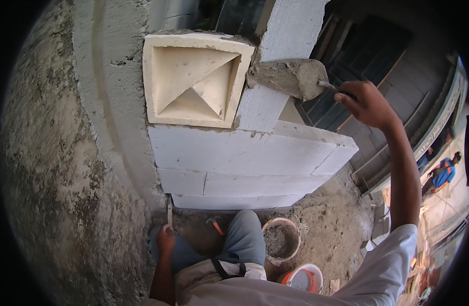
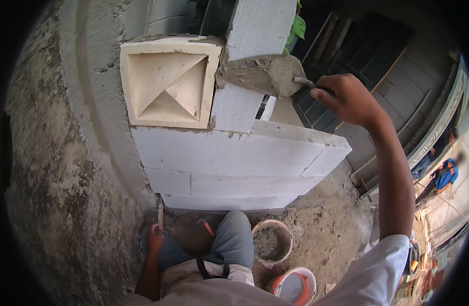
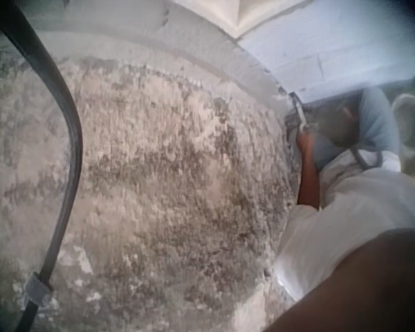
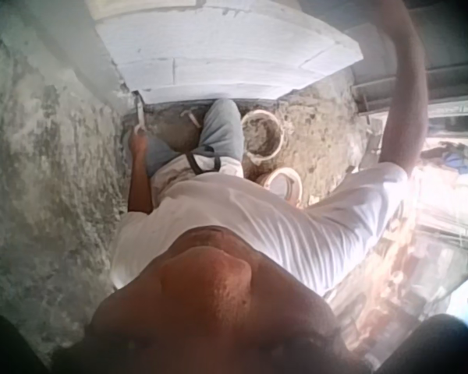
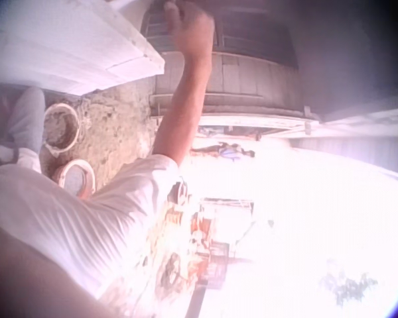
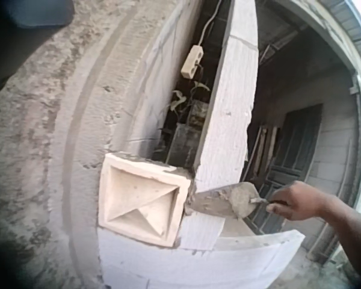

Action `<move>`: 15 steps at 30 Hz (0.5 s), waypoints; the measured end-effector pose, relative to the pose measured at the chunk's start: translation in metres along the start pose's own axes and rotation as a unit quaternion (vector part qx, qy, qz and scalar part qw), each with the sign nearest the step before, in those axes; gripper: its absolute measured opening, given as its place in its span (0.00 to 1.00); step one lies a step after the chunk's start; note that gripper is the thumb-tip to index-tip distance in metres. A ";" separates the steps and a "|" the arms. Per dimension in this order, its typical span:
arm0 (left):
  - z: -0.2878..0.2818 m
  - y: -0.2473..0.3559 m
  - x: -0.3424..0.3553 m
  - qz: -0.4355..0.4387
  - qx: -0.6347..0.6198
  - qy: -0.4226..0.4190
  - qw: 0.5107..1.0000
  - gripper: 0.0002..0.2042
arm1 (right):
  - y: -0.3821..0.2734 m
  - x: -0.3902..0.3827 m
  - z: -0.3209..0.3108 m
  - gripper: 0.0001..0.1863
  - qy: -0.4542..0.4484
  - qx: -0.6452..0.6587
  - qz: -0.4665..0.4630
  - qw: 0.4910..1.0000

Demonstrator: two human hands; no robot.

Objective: The person installs a square decorative tile with a geometric pattern onto a white block wall. They apply cement mortar to the wall using a trowel, position the tile, and press it into place. The person repeatedly adjusts the tile and applies more mortar to the edges to secure it.

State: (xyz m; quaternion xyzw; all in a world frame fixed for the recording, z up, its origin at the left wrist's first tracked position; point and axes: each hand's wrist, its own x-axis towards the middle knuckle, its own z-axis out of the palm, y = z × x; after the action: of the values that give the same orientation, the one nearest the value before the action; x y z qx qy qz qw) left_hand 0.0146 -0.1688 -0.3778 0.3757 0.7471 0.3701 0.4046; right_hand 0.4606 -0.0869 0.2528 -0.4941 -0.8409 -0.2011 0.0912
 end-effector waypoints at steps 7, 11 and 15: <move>-0.007 -0.025 0.006 0.052 -0.011 0.006 0.999 0.15 | -0.045 -0.035 0.016 0.16 0.023 0.005 0.137 0.990; -0.005 -0.019 0.007 0.047 -0.020 -0.003 0.999 0.17 | -0.087 -0.082 0.098 0.15 0.220 0.073 0.224 0.947; 0.000 -0.016 0.012 0.041 0.024 -0.042 0.998 0.18 | -0.134 -0.080 0.200 0.16 0.234 0.407 0.307 0.828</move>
State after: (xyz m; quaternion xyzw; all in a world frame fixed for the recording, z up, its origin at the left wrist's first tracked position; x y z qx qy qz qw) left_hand 0.0059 -0.1657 -0.3956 0.4309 0.7218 0.3526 0.4111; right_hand 0.3928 -0.1230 0.0108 -0.5834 -0.6048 0.0883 0.5349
